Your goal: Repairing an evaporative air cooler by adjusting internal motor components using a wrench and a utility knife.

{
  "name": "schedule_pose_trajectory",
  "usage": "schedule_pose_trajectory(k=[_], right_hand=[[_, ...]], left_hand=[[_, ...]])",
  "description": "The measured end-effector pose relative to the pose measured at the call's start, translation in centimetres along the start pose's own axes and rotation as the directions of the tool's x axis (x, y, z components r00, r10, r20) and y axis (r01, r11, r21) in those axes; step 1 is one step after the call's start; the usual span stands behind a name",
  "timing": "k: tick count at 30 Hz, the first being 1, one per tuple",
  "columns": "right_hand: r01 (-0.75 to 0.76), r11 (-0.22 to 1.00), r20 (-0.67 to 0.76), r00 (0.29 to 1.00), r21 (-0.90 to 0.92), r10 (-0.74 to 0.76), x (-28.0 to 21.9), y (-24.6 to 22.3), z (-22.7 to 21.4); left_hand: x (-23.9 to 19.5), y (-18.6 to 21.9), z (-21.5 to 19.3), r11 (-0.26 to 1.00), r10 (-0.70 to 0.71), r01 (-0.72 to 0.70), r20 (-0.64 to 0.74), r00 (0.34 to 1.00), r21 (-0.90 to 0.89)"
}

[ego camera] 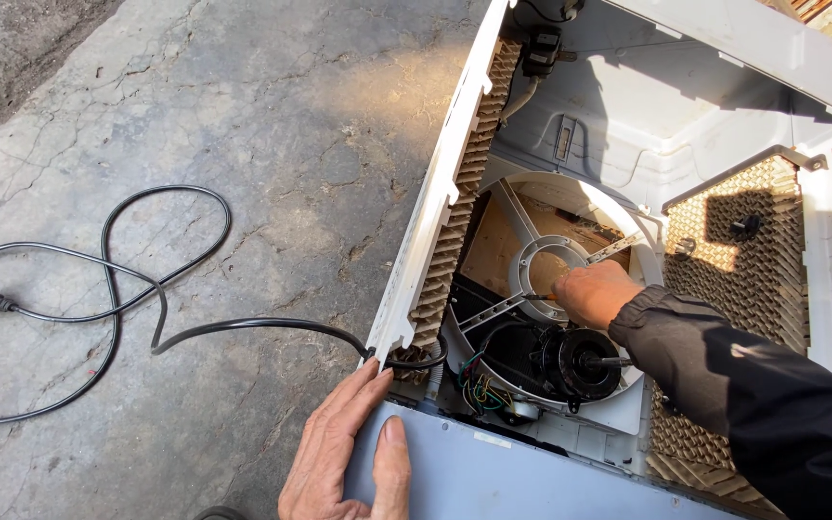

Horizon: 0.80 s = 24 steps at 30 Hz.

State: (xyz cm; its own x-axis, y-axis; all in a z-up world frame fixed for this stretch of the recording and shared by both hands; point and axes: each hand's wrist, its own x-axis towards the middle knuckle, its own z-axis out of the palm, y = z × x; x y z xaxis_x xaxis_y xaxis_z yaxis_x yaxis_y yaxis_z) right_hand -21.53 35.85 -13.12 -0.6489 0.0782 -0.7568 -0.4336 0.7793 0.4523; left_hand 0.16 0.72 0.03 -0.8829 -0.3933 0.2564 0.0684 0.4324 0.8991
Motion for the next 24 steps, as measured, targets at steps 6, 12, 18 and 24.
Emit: schedule_pose_trajectory(k=[6,12,18,24], right_hand=[[-0.064,0.956,0.022,0.998,0.287,0.06,-3.3,0.0,-1.4],[-0.117,0.766,0.052,0.993,0.633,0.109,-2.6,-0.3,1.2],[-0.09,0.442,0.06,0.995,0.893,0.08,-5.7,2.4,-2.2],[-0.166,0.976,-0.002,0.986,0.138,0.168,-3.7,2.6,0.5]], left_hand=[[0.1,0.1,0.4,0.998,0.03,-0.033,-0.066,0.997,-0.049],[0.2,0.1,0.3,0.998,0.004,-0.008,-0.059,0.998,-0.065],[0.3,-0.1,0.4,0.998,0.037,-0.041,-0.064,0.997,-0.048],[0.3,0.1,-0.1,0.997,0.025,-0.028,-0.041,0.999,-0.078]])
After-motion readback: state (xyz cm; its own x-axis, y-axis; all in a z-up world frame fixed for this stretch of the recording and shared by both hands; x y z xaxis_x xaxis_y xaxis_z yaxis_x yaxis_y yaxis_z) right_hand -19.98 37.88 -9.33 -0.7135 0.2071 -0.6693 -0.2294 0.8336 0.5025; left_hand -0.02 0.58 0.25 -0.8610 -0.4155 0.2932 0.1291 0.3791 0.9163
